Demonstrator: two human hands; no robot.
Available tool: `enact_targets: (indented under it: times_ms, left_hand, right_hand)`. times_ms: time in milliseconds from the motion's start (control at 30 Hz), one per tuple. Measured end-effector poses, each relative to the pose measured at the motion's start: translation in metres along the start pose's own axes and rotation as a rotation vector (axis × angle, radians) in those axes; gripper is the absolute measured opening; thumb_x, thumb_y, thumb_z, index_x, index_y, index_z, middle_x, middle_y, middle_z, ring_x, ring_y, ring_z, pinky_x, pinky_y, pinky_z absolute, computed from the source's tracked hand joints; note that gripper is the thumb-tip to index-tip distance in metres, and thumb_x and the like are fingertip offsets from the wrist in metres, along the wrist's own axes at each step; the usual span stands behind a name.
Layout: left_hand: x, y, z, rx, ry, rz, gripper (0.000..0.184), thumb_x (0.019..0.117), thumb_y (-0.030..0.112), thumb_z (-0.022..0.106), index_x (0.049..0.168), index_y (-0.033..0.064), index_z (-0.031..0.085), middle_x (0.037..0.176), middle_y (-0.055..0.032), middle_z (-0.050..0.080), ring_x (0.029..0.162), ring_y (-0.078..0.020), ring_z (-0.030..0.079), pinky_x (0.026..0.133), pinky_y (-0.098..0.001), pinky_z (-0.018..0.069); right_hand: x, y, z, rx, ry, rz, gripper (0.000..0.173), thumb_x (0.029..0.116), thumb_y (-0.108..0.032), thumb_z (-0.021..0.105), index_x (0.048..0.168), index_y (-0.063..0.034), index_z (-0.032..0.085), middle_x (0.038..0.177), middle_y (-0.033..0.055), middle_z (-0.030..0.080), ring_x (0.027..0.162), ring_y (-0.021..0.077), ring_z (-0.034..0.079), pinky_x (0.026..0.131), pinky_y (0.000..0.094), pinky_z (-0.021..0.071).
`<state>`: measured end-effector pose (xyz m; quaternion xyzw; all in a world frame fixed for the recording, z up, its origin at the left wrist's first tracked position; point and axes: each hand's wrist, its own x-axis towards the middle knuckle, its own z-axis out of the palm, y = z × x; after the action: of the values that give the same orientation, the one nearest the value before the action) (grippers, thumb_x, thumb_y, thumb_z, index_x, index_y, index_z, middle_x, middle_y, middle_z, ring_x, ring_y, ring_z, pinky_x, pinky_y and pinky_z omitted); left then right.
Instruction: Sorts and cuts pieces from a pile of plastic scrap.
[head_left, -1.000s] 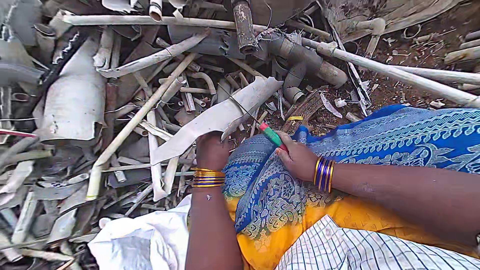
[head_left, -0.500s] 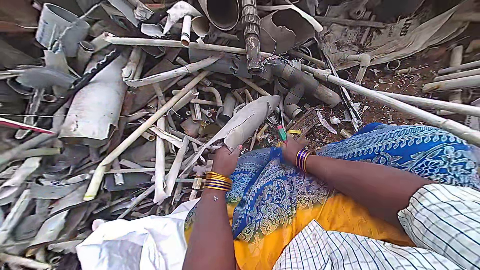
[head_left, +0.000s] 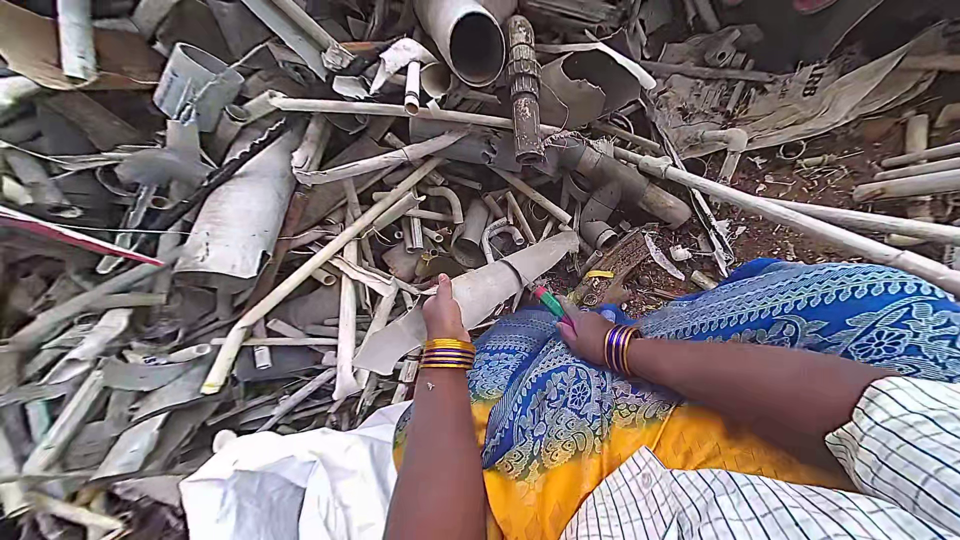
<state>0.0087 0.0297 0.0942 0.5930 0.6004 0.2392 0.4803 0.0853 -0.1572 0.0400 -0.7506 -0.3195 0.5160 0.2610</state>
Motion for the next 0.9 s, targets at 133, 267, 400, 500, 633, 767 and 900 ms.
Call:
enact_targets:
  times_ms: [133,267,400,500,633,767,900]
  left_hand:
    - [0.010,-0.007,-0.002,-0.328,-0.144,-0.026,0.052,0.1113,0.045,0.034,0.146,0.0083,0.047,0.140,-0.0122,0.057,0.126,-0.0212,0.058,0.101,-0.0470,0.0505]
    - [0.005,0.000,-0.002,-0.480,-0.375,-0.101,0.049,0.1116,0.047,0.028,0.131,0.0082,0.052,0.109,-0.0119,0.068,0.098,-0.0220,0.070,0.083,-0.0446,0.0597]
    - [-0.002,0.003,0.010,-0.523,-0.468,-0.108,0.058,0.1104,0.053,0.020,0.129,0.0107,0.054,0.107,-0.0108,0.070,0.097,-0.0219,0.071,0.081,-0.0449,0.0608]
    - [-0.001,0.003,0.017,-0.586,-0.335,-0.121,0.063,0.1084,0.059,0.014,0.142,0.0155,0.046,0.127,-0.0101,0.063,0.114,-0.0230,0.064,0.092,-0.0501,0.0558]
    - [0.000,0.018,0.023,-0.540,-0.212,-0.198,0.068,0.1069,0.062,0.015,0.149,0.0152,0.040,0.137,-0.0141,0.057,0.120,-0.0284,0.061,0.093,-0.0545,0.0537]
    - [0.006,0.022,0.023,-0.603,-0.333,-0.133,0.053,0.1092,0.055,0.028,0.136,0.0138,0.048,0.116,-0.0122,0.067,0.105,-0.0259,0.069,0.086,-0.0516,0.0588]
    - [0.004,0.022,0.031,-0.597,-0.371,-0.100,0.050,0.1105,0.051,0.026,0.128,0.0123,0.052,0.106,-0.0098,0.069,0.097,-0.0230,0.071,0.081,-0.0474,0.0604]
  right_hand:
    - [-0.007,-0.002,0.013,-0.102,-0.064,-0.200,0.061,0.1124,-0.027,0.036,0.166,-0.0131,0.011,0.128,0.0300,0.062,0.119,0.0452,0.062,0.103,0.0596,0.0456]
    - [0.024,0.021,-0.009,0.144,0.070,0.196,0.056,0.1127,-0.024,0.035,0.159,0.0031,0.021,0.139,0.0308,0.055,0.131,0.0391,0.056,0.111,0.0513,0.0413]
    - [-0.010,-0.003,0.007,0.057,0.015,-0.138,0.061,0.1121,-0.026,0.037,0.164,-0.0052,0.013,0.123,0.0317,0.063,0.115,0.0444,0.063,0.102,0.0566,0.0464]
    - [-0.017,0.000,0.012,0.019,-0.024,-0.257,0.061,0.1119,-0.027,0.037,0.165,-0.0100,0.013,0.118,0.0308,0.065,0.108,0.0453,0.065,0.098,0.0590,0.0477]
    - [0.022,0.034,-0.003,0.654,0.153,0.099,0.042,0.1125,-0.024,0.041,0.152,-0.0086,0.041,0.091,0.0108,0.055,0.070,0.0162,0.054,0.063,0.0297,0.0465]
    - [0.029,0.041,-0.017,1.234,0.048,0.257,0.023,0.1125,-0.034,0.036,0.114,-0.0147,0.049,0.059,-0.0037,0.039,0.040,0.0041,0.035,0.038,0.0176,0.0329]
    - [0.032,0.042,-0.020,1.111,0.135,0.354,0.047,0.1111,-0.051,0.027,0.121,-0.0104,0.049,0.064,0.0003,0.043,0.046,0.0097,0.045,0.046,0.0235,0.0438]
